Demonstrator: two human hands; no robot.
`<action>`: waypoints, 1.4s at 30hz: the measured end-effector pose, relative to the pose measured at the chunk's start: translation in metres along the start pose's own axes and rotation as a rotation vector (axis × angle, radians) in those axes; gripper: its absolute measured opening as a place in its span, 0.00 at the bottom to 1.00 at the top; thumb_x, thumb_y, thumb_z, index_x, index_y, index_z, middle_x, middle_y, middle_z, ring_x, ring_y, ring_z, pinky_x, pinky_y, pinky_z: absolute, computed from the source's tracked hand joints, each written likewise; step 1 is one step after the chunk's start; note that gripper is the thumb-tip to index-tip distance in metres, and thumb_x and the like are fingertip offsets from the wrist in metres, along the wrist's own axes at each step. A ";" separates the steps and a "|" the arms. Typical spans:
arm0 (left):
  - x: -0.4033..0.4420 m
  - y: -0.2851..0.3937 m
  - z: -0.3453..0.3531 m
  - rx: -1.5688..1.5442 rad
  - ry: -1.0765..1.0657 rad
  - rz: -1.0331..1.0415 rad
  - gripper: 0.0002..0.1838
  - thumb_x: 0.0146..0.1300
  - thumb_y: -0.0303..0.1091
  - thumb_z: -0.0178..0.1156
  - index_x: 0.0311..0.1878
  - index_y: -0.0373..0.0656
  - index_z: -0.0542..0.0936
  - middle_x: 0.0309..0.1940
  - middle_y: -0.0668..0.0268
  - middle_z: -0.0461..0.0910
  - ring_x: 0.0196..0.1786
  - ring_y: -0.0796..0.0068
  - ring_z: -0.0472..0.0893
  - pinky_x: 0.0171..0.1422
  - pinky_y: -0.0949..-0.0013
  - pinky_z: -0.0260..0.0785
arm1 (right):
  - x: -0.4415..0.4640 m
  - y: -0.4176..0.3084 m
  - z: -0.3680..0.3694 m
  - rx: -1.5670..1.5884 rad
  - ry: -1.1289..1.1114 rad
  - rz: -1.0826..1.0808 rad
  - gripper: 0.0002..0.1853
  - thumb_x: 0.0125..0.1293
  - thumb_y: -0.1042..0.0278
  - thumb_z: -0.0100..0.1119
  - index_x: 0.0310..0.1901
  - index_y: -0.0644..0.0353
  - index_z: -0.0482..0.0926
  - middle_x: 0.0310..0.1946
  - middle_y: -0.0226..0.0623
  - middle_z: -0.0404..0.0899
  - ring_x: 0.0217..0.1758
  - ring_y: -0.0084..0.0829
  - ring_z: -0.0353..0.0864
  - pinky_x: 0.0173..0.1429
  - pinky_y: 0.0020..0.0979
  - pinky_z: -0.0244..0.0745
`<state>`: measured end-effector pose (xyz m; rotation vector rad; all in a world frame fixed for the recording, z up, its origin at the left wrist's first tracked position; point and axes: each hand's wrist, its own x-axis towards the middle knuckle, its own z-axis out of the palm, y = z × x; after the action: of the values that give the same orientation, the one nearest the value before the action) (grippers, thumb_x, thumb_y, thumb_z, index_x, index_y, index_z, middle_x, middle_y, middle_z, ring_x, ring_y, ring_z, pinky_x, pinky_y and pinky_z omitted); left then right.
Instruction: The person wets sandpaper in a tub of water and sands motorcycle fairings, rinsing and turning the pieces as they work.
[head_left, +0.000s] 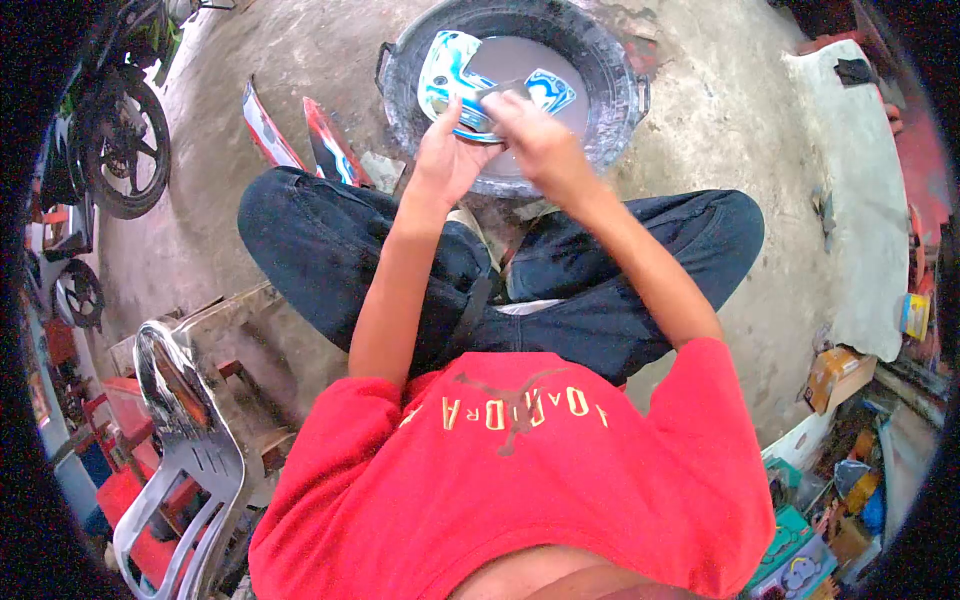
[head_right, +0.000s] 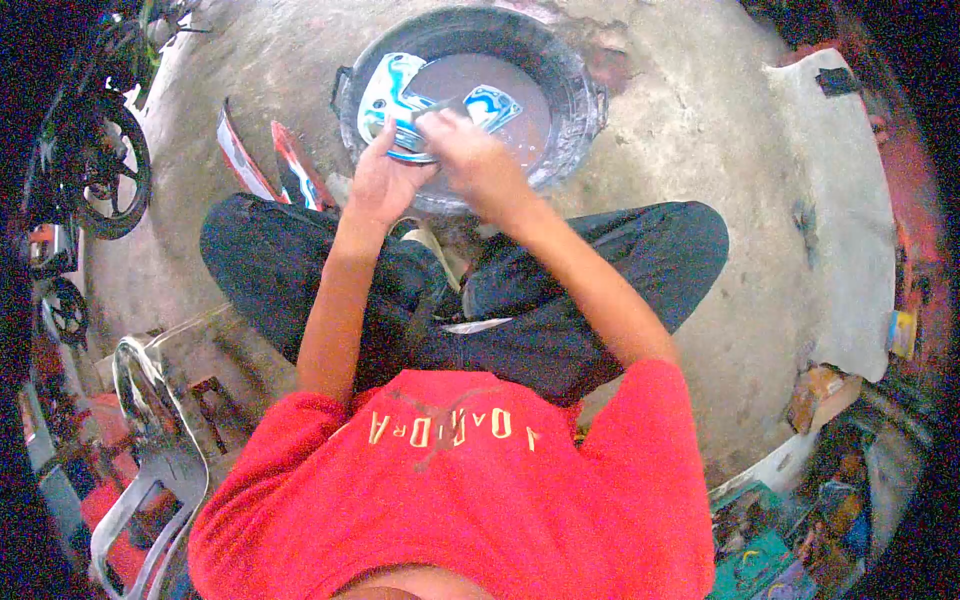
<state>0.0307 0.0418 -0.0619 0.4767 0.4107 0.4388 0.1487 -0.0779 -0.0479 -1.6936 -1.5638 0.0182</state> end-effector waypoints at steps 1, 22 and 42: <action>0.003 -0.004 -0.005 0.036 0.020 0.003 0.26 0.80 0.48 0.43 0.71 0.40 0.64 0.67 0.54 0.72 0.70 0.55 0.72 0.74 0.41 0.64 | 0.000 0.003 0.001 -0.014 -0.001 -0.031 0.21 0.69 0.76 0.53 0.63 0.60 0.76 0.60 0.51 0.78 0.67 0.49 0.75 0.68 0.42 0.71; -0.008 -0.007 0.015 0.027 0.126 0.085 0.32 0.79 0.59 0.37 0.71 0.43 0.64 0.67 0.55 0.70 0.69 0.55 0.72 0.71 0.41 0.66 | 0.012 0.046 0.015 0.009 0.074 0.127 0.19 0.69 0.73 0.53 0.60 0.65 0.76 0.60 0.54 0.77 0.67 0.50 0.75 0.72 0.47 0.66; 0.011 -0.018 -0.021 0.032 0.140 0.078 0.34 0.77 0.63 0.36 0.69 0.44 0.67 0.64 0.54 0.74 0.65 0.54 0.77 0.67 0.38 0.68 | -0.017 -0.010 0.021 -0.094 -0.060 -0.161 0.21 0.66 0.74 0.52 0.61 0.65 0.76 0.62 0.52 0.77 0.66 0.49 0.76 0.69 0.44 0.72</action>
<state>0.0357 0.0397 -0.0913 0.4953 0.5363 0.5438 0.1257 -0.0823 -0.0647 -1.6466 -1.7657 -0.0887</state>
